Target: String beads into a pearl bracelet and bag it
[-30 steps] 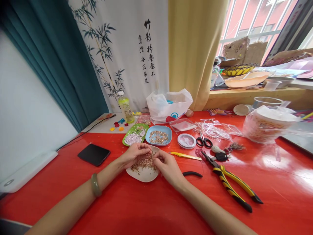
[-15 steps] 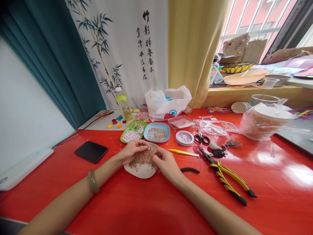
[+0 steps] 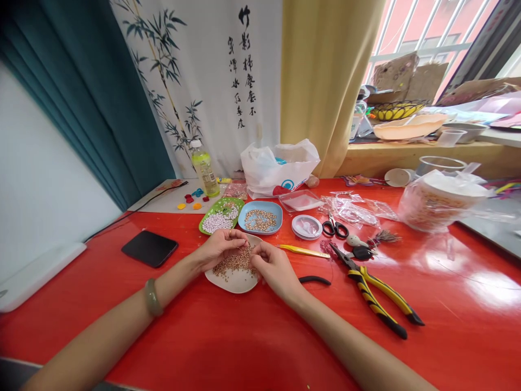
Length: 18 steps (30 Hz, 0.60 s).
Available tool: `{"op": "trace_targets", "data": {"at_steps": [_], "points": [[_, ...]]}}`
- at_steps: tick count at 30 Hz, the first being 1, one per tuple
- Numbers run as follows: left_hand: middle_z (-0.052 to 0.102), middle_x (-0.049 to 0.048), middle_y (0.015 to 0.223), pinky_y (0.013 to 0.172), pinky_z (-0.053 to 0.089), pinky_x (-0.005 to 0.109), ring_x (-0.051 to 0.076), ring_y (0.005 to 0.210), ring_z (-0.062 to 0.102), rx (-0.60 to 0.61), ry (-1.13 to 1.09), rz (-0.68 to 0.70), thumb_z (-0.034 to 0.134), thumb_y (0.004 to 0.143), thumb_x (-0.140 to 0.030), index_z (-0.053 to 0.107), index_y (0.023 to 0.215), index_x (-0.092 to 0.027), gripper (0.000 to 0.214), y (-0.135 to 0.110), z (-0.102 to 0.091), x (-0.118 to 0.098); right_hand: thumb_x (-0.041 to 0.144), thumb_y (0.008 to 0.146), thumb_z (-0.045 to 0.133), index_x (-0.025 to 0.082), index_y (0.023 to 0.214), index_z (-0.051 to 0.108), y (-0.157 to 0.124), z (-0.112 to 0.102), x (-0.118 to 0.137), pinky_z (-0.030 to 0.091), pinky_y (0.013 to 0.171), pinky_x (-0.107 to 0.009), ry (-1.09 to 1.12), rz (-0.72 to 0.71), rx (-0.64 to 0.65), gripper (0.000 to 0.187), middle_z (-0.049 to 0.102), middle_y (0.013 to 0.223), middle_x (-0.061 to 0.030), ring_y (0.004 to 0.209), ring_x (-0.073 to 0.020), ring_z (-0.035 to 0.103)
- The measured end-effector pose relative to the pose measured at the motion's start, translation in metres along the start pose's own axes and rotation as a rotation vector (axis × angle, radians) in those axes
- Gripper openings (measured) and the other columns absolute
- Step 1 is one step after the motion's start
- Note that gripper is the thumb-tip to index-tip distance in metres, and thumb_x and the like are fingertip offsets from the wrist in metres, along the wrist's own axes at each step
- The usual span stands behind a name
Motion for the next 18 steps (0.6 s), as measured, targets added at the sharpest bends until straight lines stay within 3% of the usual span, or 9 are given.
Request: {"op": "trace_targets", "data": {"at_steps": [18], "points": [[0.063,0.0027,0.069,0.070,0.044,0.023,0.009,0.065,0.057,0.013,0.023,-0.010,0.073,0.058,-0.023,0.062,0.072,-0.010,0.022,-0.0016,0.0021,0.0003,0.020,0.073,0.046,0.018,0.065,0.046,0.0005,0.0015,0.0012,0.029,0.038,-0.018,-0.015,-0.015,0.008,0.008,0.043,0.046,0.0079,0.038,-0.0059,0.036]]}}
Point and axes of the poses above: each hand's wrist, its own y-axis towards the middle knuckle, its own z-axis out of the palm, x = y × z, the point moved 10 cm from there along y, towards the middle knuckle
